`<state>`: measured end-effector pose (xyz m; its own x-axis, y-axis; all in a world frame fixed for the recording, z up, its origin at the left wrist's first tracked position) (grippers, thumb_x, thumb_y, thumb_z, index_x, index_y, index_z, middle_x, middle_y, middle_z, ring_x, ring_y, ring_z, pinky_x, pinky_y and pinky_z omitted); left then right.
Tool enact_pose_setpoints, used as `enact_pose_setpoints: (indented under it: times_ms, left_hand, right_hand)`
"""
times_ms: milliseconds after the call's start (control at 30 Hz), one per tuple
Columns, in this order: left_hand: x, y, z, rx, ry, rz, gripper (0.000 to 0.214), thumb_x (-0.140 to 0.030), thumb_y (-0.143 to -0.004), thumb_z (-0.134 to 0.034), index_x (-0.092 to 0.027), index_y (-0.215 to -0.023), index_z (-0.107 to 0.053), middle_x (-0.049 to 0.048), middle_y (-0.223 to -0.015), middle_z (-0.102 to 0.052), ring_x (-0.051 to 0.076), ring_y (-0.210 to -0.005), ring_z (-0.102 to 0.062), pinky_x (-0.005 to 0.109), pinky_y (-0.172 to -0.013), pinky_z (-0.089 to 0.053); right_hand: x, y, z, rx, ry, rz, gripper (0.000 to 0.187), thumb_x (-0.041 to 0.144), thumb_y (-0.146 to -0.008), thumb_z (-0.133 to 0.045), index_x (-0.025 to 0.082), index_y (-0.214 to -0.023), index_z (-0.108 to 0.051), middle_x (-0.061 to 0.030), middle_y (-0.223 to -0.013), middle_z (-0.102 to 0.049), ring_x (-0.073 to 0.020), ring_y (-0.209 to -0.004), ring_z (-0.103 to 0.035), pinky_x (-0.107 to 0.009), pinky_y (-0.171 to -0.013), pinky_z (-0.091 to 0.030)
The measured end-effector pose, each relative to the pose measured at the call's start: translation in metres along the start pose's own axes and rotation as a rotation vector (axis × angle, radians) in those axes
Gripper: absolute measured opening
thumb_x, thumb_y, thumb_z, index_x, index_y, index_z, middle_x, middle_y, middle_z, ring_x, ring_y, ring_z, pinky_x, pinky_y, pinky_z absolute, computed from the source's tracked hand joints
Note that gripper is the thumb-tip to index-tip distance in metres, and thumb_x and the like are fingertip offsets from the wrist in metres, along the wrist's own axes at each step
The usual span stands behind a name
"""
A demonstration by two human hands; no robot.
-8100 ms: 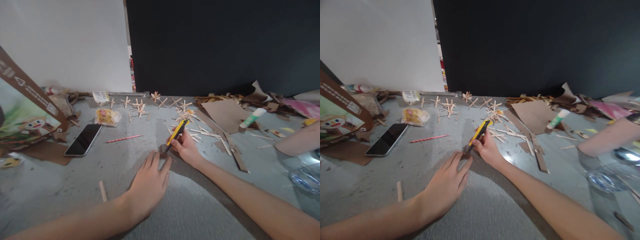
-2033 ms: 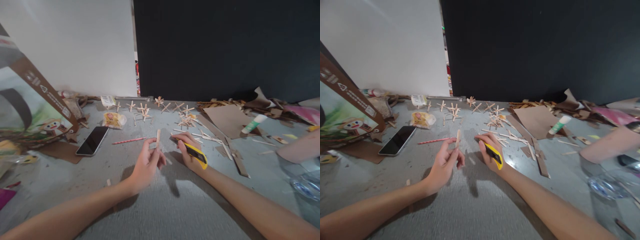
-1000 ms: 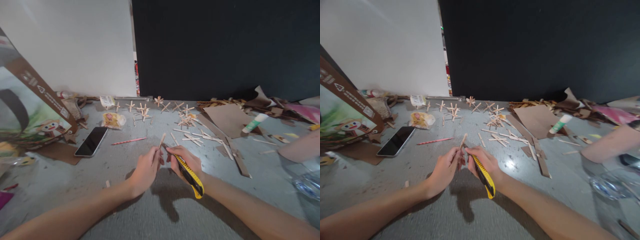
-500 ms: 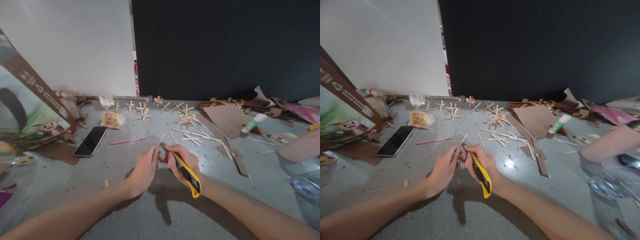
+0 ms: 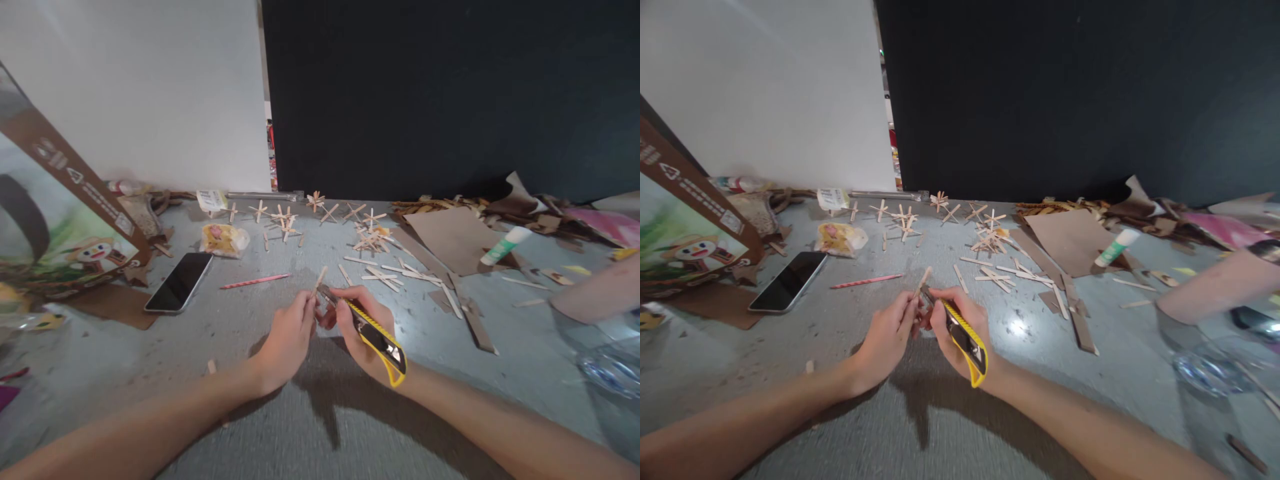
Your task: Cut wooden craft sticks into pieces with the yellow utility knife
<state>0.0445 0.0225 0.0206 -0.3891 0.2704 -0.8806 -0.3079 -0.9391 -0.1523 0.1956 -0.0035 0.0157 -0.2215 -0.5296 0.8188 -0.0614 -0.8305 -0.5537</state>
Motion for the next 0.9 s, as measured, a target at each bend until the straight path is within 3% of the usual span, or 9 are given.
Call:
enact_pose_setpoints:
  times_ms: [167, 433, 733, 833, 900]
  left_hand:
    - [0.004, -0.001, -0.001, -0.015, 0.042, -0.005, 0.028, -0.043, -0.104, -0.042, -0.024, -0.084, -0.049, -0.0019, -0.065, -0.056, 0.015, -0.058, -0.052, 0.028, -0.06, -0.039]
    - [0.004, -0.003, -0.004, 0.037, 0.085, -0.01, 0.032, -0.041, -0.106, -0.033, -0.024, -0.08, -0.043, -0.0024, -0.066, -0.054, 0.014, -0.06, -0.051, 0.028, -0.06, -0.039]
    - [0.003, -0.004, -0.003, 0.038, 0.123, 0.024, 0.034, -0.048, -0.105, -0.037, -0.024, -0.083, -0.046, -0.0029, -0.065, -0.054, 0.015, -0.061, -0.054, 0.028, -0.063, -0.041]
    - [0.006, -0.006, -0.004, 0.025, 0.158, 0.046, 0.031, -0.046, -0.104, -0.039, -0.024, -0.086, -0.048, -0.0033, -0.063, -0.054, 0.015, -0.058, -0.053, 0.028, -0.062, -0.042]
    - [0.009, -0.008, -0.005, 0.022, 0.224, 0.064, 0.029, -0.046, -0.103, -0.04, -0.023, -0.089, -0.05, -0.0022, -0.066, -0.058, 0.014, -0.057, -0.054, 0.028, -0.06, -0.043]
  right_hand:
    - [0.002, 0.001, -0.006, -0.055, -0.181, -0.077, 0.02, 0.042, -0.102, -0.057, 0.024, -0.107, -0.063, 0.0, -0.071, -0.074, -0.0173, -0.058, -0.073, -0.032, -0.059, -0.063]
    - [0.01, -0.004, -0.006, -0.052, -0.242, -0.15, 0.021, 0.044, -0.1, -0.06, 0.024, -0.102, -0.064, 0.0006, -0.069, -0.074, -0.0171, -0.057, -0.072, -0.031, -0.058, -0.063]
    - [-0.015, -0.006, -0.01, -0.024, -0.453, -0.283, 0.024, 0.045, -0.1, -0.058, 0.022, -0.106, -0.064, -0.0007, -0.073, -0.073, -0.0187, -0.062, -0.072, -0.034, -0.062, -0.063]
    - [-0.018, -0.009, -0.006, -0.007, -0.458, -0.229, 0.021, 0.04, -0.104, -0.05, 0.024, -0.11, -0.061, -0.0005, -0.076, -0.072, -0.0184, -0.064, -0.072, -0.034, -0.063, -0.061]
    - [-0.014, -0.012, 0.001, 0.001, -0.334, -0.101, 0.024, 0.038, -0.107, -0.041, 0.026, -0.114, -0.06, -0.002, -0.081, -0.072, -0.0199, -0.071, -0.072, -0.036, -0.066, -0.061]
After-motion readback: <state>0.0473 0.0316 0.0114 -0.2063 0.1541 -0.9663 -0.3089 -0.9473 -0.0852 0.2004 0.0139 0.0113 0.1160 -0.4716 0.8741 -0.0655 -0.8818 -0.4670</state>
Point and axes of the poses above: each hand's wrist, its own y-axis away from the middle knuckle, its own z-axis out of the back of the hand, x = y × z, the point moved 3 cm from there along -y, towards the middle knuckle
